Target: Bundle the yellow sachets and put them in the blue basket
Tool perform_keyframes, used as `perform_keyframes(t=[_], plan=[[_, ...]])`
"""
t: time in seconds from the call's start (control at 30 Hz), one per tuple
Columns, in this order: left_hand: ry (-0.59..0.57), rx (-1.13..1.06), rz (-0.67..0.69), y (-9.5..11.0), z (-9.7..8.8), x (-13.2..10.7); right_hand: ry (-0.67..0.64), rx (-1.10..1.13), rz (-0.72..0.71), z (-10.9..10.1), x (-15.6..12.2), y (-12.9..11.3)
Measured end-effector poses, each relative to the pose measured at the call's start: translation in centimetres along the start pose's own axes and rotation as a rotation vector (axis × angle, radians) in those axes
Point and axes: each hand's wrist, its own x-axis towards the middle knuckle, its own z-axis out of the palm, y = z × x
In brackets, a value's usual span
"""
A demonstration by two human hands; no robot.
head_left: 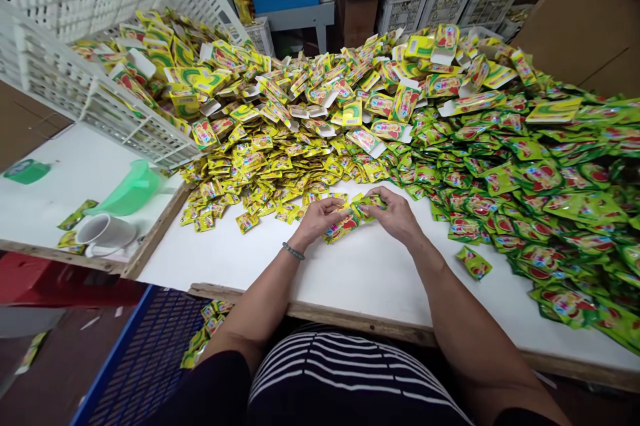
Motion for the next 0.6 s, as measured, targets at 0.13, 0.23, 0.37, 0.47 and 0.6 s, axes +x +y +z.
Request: perform_keyframes(t=[0.13,0.23,0.37,0.47,0.6], plan=[[-0.013,0.002,-0.002,-0.3,0.2,-0.2,-0.064,-0.054,-0.054,0.1,-0.3,-0.2],[0.044,0.077,0.004,-1.2,0.6,-1.4,0.014,-0.082,-0.147,0.9,-1.3,0.3],[0.057,0.045,-0.054,-3.1,0.5,-1.2,0.033,-0.15,-0.034,2.4,-0.9,2.7],[0.061,-0.06,-0.106,-3.8,0.2,-0.8,-0.014,-0.126,0.032,3.2,-0.5,3.3],[0.093,-0.117,-0.146,-3.8,0.1,-1.2,-0.126,0.069,0.036,2.5,-0.7,2.9]])
